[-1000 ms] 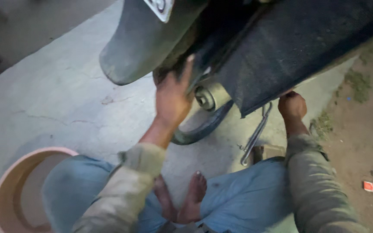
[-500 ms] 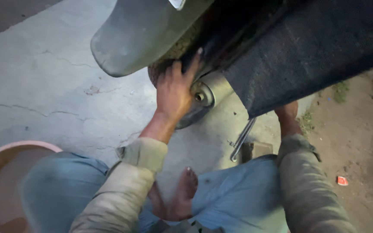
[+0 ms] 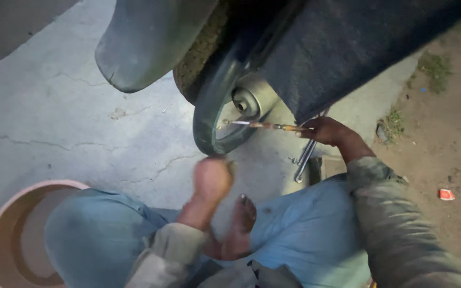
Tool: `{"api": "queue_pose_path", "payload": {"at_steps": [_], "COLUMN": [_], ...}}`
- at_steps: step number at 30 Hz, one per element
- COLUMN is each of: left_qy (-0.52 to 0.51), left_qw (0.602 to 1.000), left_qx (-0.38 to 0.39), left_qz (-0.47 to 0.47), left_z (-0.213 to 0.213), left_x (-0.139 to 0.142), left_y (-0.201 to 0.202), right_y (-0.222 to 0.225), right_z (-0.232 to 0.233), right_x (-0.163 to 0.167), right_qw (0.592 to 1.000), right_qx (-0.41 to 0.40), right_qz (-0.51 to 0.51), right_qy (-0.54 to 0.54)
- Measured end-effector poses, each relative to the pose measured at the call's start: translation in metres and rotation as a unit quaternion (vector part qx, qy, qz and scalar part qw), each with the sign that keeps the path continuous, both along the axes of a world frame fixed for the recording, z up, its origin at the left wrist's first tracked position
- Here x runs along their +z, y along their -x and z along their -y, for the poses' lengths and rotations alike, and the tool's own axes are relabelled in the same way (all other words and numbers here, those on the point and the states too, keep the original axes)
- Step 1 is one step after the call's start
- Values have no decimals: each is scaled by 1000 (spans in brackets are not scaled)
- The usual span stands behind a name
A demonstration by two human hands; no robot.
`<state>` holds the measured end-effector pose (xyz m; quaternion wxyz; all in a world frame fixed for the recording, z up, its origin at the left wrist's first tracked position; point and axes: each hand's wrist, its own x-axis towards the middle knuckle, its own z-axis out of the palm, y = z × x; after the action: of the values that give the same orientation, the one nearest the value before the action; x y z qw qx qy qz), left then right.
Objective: The person removes a rubber tube from a motorcycle wheel using tire levers, inflates it using an air hose, and submerses it in a basin of water to locate leaks.
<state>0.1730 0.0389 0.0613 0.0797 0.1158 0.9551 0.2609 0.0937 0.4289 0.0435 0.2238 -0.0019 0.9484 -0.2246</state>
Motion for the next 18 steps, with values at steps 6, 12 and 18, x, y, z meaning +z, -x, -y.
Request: {"api": "queue_pose_path", "payload": {"at_steps": [6,12,18], "left_qy": [-111,-66,-108], "left_qw": [928,980,986], "left_qx": [-137,-123,-92], "left_qz": [-327,-139,-89], "left_z": [-62,-105,-149], "left_x": [-27,-49,-41], "left_y": [46,93,68], "right_y": [-31,-84,-81], "right_z": [30,69,92], "right_x": [47,98,61], "right_qw": [993,912,856], "right_qx": [48,-84,-446], "right_qz": [-34,-358,-88], "right_qy": [-101,-182,246]}}
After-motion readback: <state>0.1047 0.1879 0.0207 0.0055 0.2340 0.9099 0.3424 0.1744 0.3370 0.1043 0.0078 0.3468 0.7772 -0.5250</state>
